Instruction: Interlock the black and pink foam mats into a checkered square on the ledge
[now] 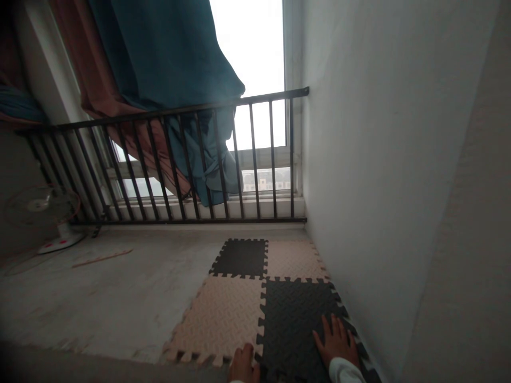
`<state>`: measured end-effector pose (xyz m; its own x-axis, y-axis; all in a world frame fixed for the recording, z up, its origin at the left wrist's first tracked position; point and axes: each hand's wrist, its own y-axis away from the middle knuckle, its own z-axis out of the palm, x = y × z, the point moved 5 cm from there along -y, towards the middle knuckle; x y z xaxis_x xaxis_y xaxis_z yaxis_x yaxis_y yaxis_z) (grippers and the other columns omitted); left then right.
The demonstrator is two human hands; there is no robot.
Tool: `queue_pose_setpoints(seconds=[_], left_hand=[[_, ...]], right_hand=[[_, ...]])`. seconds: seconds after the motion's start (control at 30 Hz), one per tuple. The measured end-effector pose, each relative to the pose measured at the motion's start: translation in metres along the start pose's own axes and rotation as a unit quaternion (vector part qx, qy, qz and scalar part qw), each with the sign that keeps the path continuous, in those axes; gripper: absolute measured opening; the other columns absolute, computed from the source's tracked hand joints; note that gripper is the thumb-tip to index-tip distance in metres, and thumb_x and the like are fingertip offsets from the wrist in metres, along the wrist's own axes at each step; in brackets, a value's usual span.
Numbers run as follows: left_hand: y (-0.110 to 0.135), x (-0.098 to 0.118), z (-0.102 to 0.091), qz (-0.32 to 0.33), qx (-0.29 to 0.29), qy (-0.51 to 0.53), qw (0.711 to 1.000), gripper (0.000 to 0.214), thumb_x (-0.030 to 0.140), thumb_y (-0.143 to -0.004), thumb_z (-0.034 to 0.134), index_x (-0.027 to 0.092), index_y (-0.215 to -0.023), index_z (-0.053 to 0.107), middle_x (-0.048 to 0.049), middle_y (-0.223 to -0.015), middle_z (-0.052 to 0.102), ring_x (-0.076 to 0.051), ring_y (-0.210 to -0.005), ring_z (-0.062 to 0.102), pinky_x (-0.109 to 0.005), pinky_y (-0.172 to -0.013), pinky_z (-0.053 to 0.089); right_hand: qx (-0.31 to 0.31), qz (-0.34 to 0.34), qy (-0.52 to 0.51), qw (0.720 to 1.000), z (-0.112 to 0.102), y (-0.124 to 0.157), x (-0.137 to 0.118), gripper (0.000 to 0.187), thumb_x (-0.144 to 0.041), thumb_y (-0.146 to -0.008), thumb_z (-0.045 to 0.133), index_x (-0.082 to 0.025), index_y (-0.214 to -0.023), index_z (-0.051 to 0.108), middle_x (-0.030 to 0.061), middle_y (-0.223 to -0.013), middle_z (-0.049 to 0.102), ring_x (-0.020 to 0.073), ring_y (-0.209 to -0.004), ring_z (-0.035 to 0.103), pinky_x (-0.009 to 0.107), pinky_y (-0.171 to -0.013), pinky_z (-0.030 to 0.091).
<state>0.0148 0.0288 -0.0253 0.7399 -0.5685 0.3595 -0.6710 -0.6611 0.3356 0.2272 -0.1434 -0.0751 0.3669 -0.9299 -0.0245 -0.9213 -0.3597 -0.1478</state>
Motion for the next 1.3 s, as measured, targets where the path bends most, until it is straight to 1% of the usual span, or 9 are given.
queue_pose_setpoints(seconds=[0.17,0.4,0.5,0.57,0.67,0.77,0.93,1.13,1.3], left_hand=[[0.004,0.003,-0.005,0.001,0.017,0.005,1.0,0.036,0.01,-0.073,0.042,0.018,-0.108,0.048,-0.0097,-0.112,0.051,-0.016,-0.098,0.052,-0.026,-0.081,0.039],[0.005,0.005,-0.003,0.005,0.034,-0.002,0.999,0.037,0.008,-0.071,0.043,0.021,-0.105,0.05,-0.0084,-0.111,0.049,-0.016,-0.091,0.055,-0.028,-0.078,0.04],[0.006,0.007,-0.006,0.007,0.039,-0.014,0.999,0.034,0.01,-0.073,0.042,0.023,-0.104,0.052,-0.0074,-0.109,0.049,-0.018,-0.09,0.056,-0.029,-0.077,0.04],[0.008,0.007,-0.012,0.012,0.06,-0.003,0.998,0.03,0.014,-0.077,0.039,0.024,-0.1,0.054,-0.0065,-0.106,0.051,-0.017,-0.089,0.057,-0.028,-0.076,0.041],[0.01,0.004,-0.027,0.028,0.118,0.051,0.991,0.029,0.015,-0.079,0.036,0.024,-0.095,0.058,-0.0048,-0.101,0.055,-0.013,-0.088,0.056,-0.023,-0.077,0.04],[0.01,-0.005,-0.041,0.039,0.199,0.127,0.971,0.03,0.016,-0.077,0.036,0.023,-0.089,0.062,-0.0033,-0.092,0.06,-0.012,-0.086,0.057,-0.021,-0.077,0.041],[0.011,-0.024,-0.054,0.042,0.333,0.244,0.91,0.026,0.024,-0.073,0.04,0.022,-0.077,0.065,-0.0027,-0.082,0.066,-0.015,-0.077,0.06,-0.023,-0.073,0.045],[0.016,-0.044,-0.06,-0.018,0.372,0.335,0.865,0.029,0.036,-0.073,0.037,0.023,-0.078,0.063,-0.0019,-0.085,0.067,-0.016,-0.077,0.06,-0.023,-0.071,0.047],[0.021,-0.07,-0.08,-0.079,0.402,0.41,0.815,0.03,0.043,-0.069,0.04,0.023,-0.078,0.062,-0.0013,-0.083,0.068,-0.018,-0.081,0.06,-0.025,-0.071,0.048]], right_hand=[[-0.019,0.003,-0.003,1.0,0.001,-0.001,0.0,0.062,-0.053,-0.071,0.032,-0.023,-0.125,0.041,0.0068,-0.135,0.036,0.0235,-0.124,0.03,0.045,-0.101,0.021],[-0.063,0.014,0.023,0.998,-0.014,0.003,-0.004,0.064,-0.053,-0.072,0.029,-0.022,-0.128,0.035,0.0063,-0.138,0.031,0.0212,-0.126,0.025,0.043,-0.102,0.019],[-0.059,0.01,0.024,0.998,-0.013,0.004,-0.004,0.064,-0.054,-0.072,0.028,-0.023,-0.128,0.035,0.0061,-0.138,0.031,0.0213,-0.126,0.026,0.043,-0.103,0.019],[-0.045,0.006,0.019,0.999,-0.01,0.003,-0.003,0.064,-0.054,-0.072,0.029,-0.023,-0.127,0.037,0.0066,-0.137,0.033,0.022,-0.126,0.027,0.043,-0.102,0.019],[-0.022,0.006,0.003,1.0,-0.002,0.0,0.0,0.062,-0.053,-0.072,0.032,-0.023,-0.125,0.04,0.0073,-0.136,0.035,0.0229,-0.125,0.029,0.044,-0.101,0.02],[-0.007,0.001,-0.005,1.0,0.004,-0.003,0.001,0.061,-0.052,-0.072,0.032,-0.024,-0.125,0.041,0.0066,-0.135,0.036,0.023,-0.124,0.029,0.045,-0.101,0.021],[-0.01,-0.004,-0.017,1.0,0.011,-0.005,0.004,0.062,-0.053,-0.07,0.031,-0.024,-0.125,0.041,0.0059,-0.136,0.035,0.0233,-0.125,0.028,0.046,-0.101,0.02],[-0.003,-0.008,-0.034,0.999,0.012,-0.006,0.005,0.062,-0.054,-0.069,0.032,-0.025,-0.123,0.043,0.0058,-0.135,0.037,0.0237,-0.124,0.029,0.046,-0.101,0.02],[-0.02,-0.002,-0.022,1.0,0.008,-0.005,0.002,0.063,-0.055,-0.07,0.033,-0.024,-0.124,0.042,0.0069,-0.135,0.036,0.0239,-0.125,0.027,0.046,-0.101,0.019]])
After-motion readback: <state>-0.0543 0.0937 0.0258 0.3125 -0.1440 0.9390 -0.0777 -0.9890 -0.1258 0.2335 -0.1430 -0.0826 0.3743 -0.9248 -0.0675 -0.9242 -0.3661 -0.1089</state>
